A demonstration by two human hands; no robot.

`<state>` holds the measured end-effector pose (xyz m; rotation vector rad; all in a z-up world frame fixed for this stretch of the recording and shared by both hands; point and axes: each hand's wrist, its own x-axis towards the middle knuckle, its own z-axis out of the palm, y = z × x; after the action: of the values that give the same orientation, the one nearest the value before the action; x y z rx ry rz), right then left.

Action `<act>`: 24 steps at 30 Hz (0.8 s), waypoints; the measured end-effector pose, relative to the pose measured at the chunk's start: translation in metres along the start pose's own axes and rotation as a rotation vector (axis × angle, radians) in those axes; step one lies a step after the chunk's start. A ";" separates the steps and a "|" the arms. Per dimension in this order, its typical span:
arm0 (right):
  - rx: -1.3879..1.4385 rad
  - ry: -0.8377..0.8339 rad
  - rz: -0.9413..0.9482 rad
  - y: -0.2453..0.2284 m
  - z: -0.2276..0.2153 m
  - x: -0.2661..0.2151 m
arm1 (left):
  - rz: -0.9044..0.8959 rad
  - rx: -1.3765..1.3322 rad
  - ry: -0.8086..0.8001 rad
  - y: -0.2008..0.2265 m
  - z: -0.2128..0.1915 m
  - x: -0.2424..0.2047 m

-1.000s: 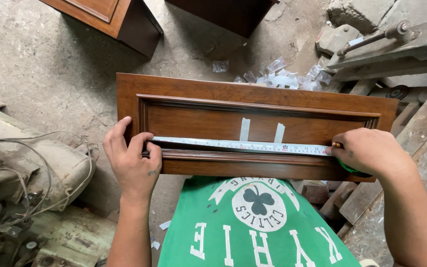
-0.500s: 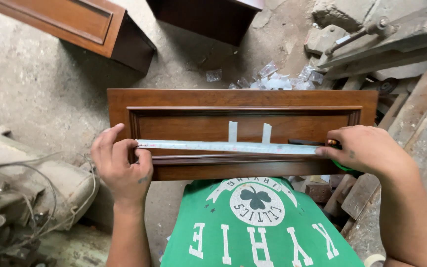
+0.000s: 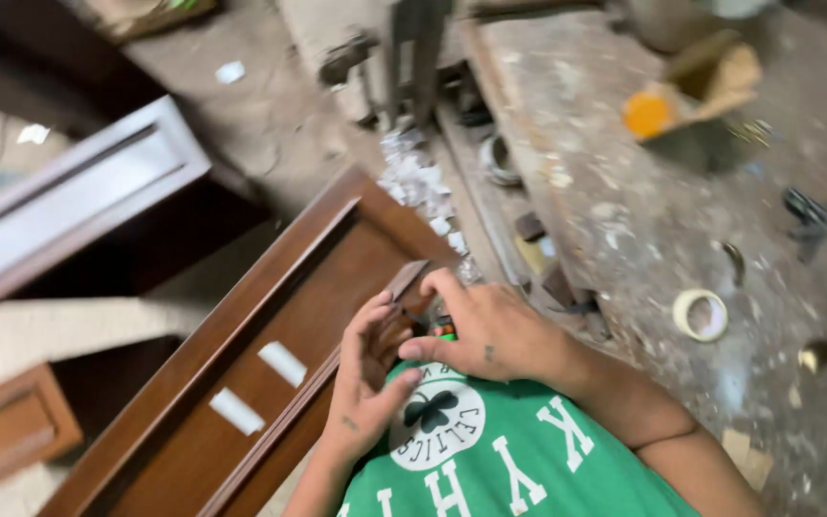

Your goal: Measuring and marking drawer fronts for handle placement using a tape measure and pencil.

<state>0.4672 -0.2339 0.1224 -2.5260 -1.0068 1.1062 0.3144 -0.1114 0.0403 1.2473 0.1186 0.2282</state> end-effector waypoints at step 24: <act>0.595 1.398 0.032 0.473 -0.033 0.015 | -0.628 0.034 0.104 -0.103 0.188 0.193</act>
<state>0.7374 -0.5742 -0.0672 -2.0061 -0.1648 -0.4260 0.5527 -0.2705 0.0085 1.1737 0.5939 -0.2549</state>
